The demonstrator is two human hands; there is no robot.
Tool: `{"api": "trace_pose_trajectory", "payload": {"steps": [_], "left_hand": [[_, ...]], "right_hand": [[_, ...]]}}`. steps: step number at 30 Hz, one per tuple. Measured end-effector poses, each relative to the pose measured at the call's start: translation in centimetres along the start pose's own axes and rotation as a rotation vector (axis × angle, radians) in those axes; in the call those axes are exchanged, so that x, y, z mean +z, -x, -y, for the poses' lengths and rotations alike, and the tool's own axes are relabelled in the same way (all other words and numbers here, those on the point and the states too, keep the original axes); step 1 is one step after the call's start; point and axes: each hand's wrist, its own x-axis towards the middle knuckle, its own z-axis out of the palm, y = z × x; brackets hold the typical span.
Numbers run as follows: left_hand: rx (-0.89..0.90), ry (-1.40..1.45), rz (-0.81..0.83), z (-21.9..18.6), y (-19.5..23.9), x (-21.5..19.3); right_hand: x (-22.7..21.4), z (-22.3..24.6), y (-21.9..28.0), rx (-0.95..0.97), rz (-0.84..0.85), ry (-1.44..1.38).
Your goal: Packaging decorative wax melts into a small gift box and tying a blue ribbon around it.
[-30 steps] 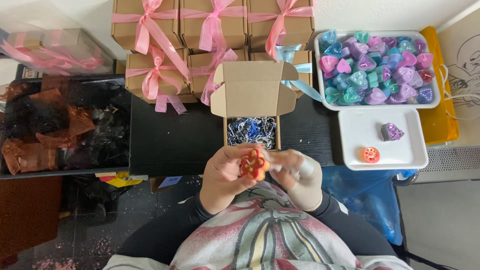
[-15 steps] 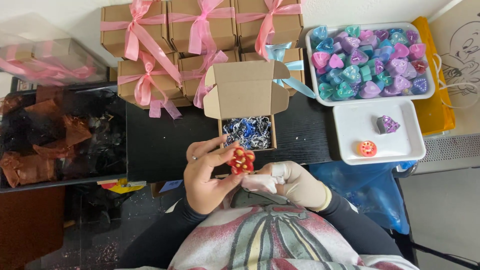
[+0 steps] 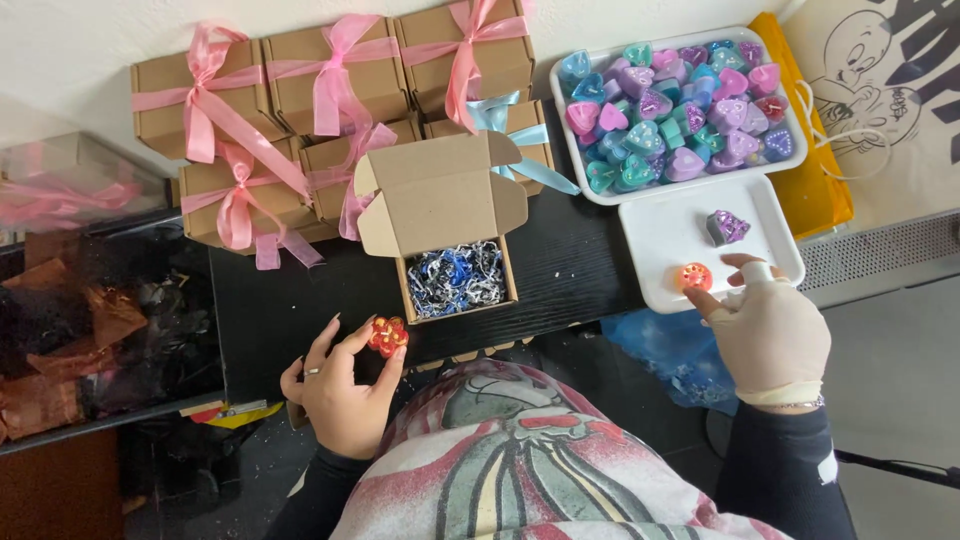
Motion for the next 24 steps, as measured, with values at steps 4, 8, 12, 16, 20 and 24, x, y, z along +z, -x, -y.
{"api": "trace_pose_trajectory", "payload": {"steps": [4,8,12,16,20,24], "left_hand": [[-0.012,-0.020,-0.010,0.2,0.2,0.4],[-0.032,-0.052,0.009,0.4,0.0,0.7],[-0.060,-0.057,0.100,0.5,-0.3,0.7],[0.014,0.021,0.019,-0.8,-1.2,-0.5],[0.153,0.158,-0.032,-2.3,-1.6,-1.8],[-0.011,0.790,0.555,-4.1,-1.9,-2.0]], "right_hand": [[2.9,-1.5,-0.7,-0.038,-0.017,0.015],[4.4,-1.6,-1.5,-0.016,0.027,0.135],[3.8,-0.8,-1.7,-0.021,0.025,0.151],[0.5,3.4,-1.0,-0.118,-0.045,-0.067],[-1.1,8.7,0.1,-0.368,0.141,-0.514],[-1.1,12.8,1.5,-0.804,0.264,-0.668]]}}
